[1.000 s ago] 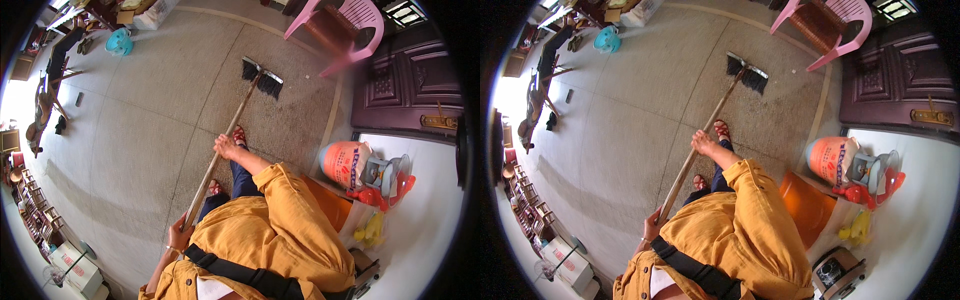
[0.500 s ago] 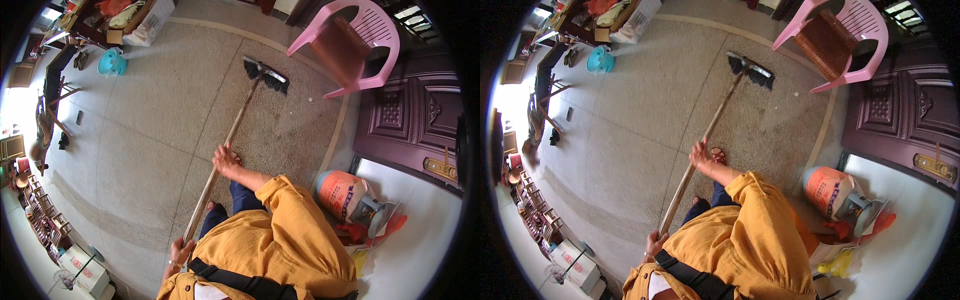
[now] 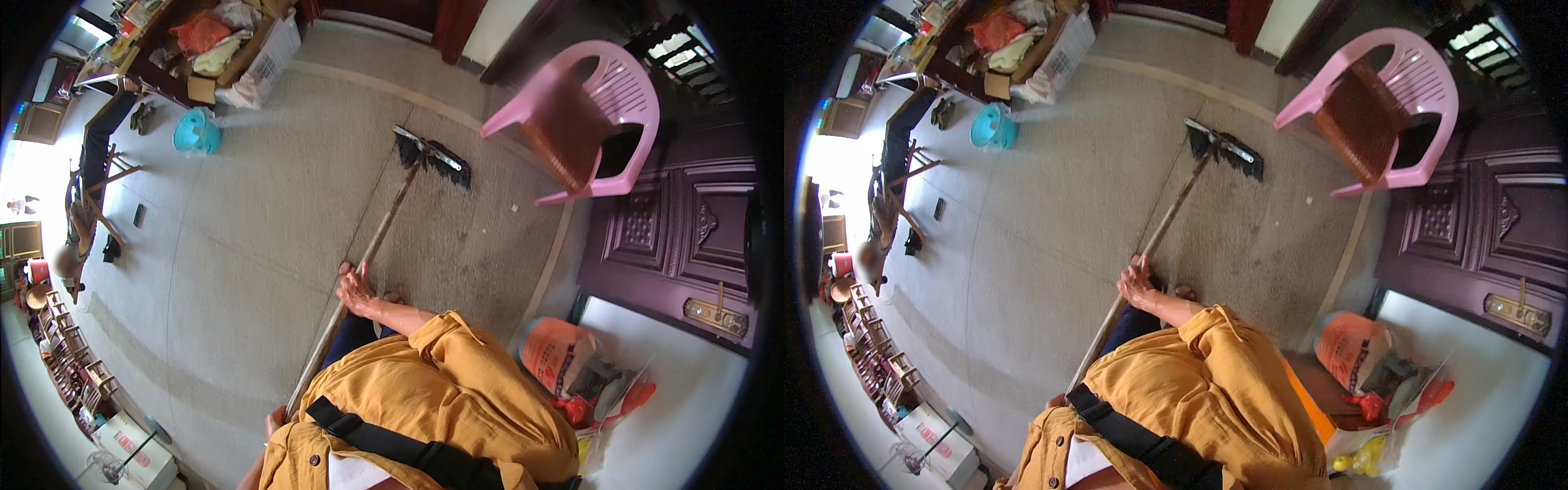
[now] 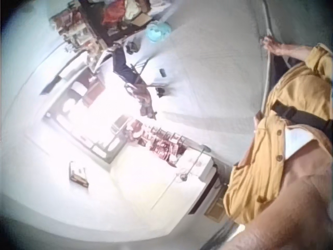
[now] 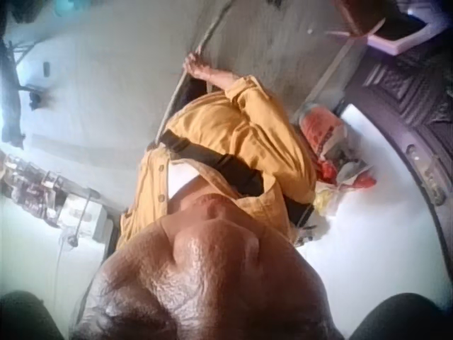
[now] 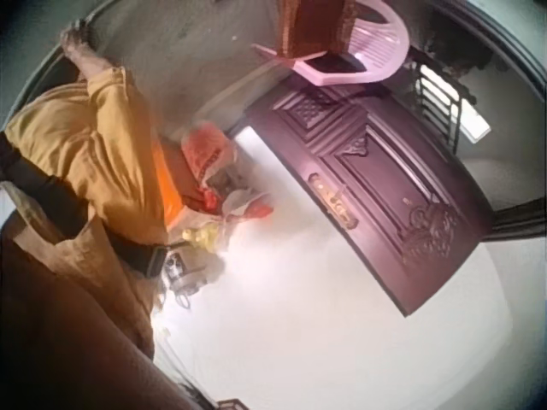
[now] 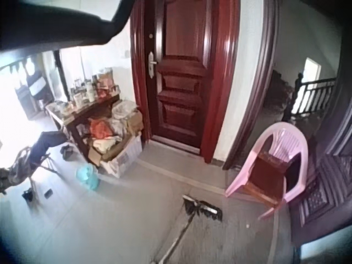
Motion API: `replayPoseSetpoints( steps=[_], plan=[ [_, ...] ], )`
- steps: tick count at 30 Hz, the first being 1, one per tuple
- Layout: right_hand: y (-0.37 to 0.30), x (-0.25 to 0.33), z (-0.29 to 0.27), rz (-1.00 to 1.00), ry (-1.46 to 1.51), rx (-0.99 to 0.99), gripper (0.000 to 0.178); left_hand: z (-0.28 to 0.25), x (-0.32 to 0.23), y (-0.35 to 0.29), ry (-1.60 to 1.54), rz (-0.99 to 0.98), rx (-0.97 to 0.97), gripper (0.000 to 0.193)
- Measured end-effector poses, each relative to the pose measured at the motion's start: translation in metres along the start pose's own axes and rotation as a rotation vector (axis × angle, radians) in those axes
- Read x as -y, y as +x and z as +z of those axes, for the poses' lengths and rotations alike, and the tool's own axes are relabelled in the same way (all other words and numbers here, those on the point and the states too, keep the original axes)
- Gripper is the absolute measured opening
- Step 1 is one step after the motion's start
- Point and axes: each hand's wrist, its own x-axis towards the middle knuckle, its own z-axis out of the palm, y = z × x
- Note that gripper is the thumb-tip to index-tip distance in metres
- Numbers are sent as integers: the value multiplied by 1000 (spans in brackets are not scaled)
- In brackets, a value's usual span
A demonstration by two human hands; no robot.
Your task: The person mops a tiled floor using a string mop, moving back and forth across the room and around furniture. The person navigates around chairs, a fan, and a scooter while cleaning the floor surface.
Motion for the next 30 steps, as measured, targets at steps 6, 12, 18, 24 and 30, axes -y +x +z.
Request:
replayPoseSetpoints(
  steps=[6, 12, 18, 24, 30],
  plan=[
    [96, -103, -54, 18, -90, 109, 18, 2, -46, 120, -52, 238, 24, 35],
    [170, -171, -99, 61, -76, 386, 28, -12, -187, 150, 16, 121, -11, 35],
    [219, -229, -80, 55, -72, 406, 33, -10, -242, 184, 6, 92, -29, 36],
    [273, -269, -141, -217, -182, 386, 19, 17, -282, 211, -7, 77, -125, 38],
    [345, -319, -160, -313, -209, 308, 16, 46, -354, 243, -147, -65, -136, 40]
  ],
)
